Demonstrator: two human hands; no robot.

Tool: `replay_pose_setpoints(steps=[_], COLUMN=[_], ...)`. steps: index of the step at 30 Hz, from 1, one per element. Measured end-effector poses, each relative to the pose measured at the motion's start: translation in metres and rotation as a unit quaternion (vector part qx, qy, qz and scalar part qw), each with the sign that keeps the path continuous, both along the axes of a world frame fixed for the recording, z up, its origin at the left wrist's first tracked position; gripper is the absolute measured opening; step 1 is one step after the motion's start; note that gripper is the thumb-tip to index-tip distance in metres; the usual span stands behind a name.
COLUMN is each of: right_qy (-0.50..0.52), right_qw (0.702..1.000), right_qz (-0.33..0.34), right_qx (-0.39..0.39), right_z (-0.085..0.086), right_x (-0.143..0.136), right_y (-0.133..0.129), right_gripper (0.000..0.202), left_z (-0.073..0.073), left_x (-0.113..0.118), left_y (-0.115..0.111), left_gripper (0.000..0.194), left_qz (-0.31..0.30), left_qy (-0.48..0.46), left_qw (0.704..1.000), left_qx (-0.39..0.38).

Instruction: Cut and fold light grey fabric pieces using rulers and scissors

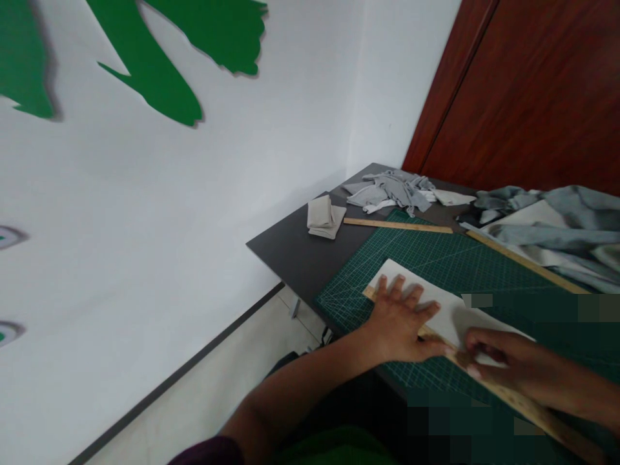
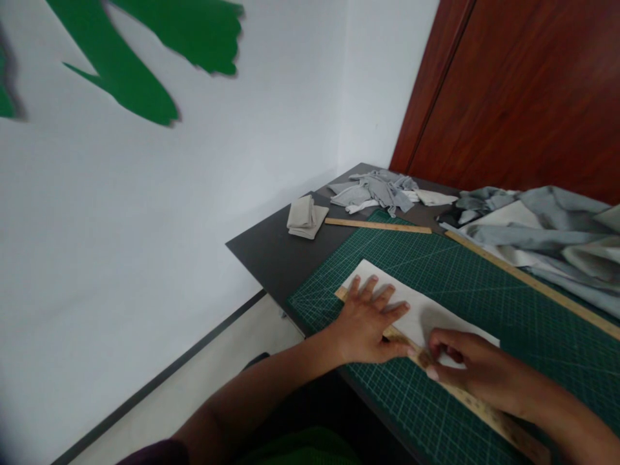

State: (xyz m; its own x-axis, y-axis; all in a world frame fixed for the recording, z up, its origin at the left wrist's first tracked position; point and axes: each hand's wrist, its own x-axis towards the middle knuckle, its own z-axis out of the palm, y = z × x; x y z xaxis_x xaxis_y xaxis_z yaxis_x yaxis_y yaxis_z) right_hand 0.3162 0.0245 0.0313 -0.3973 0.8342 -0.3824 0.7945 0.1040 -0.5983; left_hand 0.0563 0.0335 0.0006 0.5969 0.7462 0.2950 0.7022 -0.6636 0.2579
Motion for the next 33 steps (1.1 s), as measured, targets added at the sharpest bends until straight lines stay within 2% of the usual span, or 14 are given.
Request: replay_pose_setpoints(steps=[3,7,9,14,17,23,28,33], right_qy=[-0.024,-0.107,-0.124,-0.133,-0.145,-0.119,-0.074,-0.047], right_qw=[0.999,0.968,0.957,0.971,0.971,0.977,0.979,0.976], right_qz=[-0.043,-0.212,-0.247,-0.182,-0.174,-0.136,-0.126,-0.142], right_qx=[0.013,0.080,0.089,0.077,0.071,0.117,0.144,0.159], right_z=[-0.008,-0.015,-0.017,-0.017,-0.015,-0.017,-0.020,-0.020], right_x=[0.019,0.050,0.061,0.065,0.062,0.064,0.065,0.061], right_y=[0.014,0.031,0.034,0.030,0.028,0.031,0.032,0.034], right_gripper=[0.047,0.055,0.061,0.051,0.052,0.055,0.053,0.055], left_z=[-0.001,0.000,0.001,0.002,0.000,0.000,0.001,0.000], left_x=[0.000,0.001,0.001,0.001,0.002,0.000,0.000,-0.001], left_y=[0.000,0.000,0.001,0.000,0.000,0.001,0.001,0.001], left_gripper=[0.088,0.089,0.089,0.089,0.090,0.088,0.091,0.090], left_qz=[0.002,0.001,0.000,0.008,0.011,0.013,0.013,0.020], left_qy=[-0.004,-0.001,0.001,-0.001,-0.002,-0.002,0.005,0.001], left_qw=[1.000,1.000,1.000,1.000,1.000,1.000,1.000,1.000], left_qx=[-0.001,-0.015,-0.019,-0.017,-0.016,-0.017,-0.022,-0.022])
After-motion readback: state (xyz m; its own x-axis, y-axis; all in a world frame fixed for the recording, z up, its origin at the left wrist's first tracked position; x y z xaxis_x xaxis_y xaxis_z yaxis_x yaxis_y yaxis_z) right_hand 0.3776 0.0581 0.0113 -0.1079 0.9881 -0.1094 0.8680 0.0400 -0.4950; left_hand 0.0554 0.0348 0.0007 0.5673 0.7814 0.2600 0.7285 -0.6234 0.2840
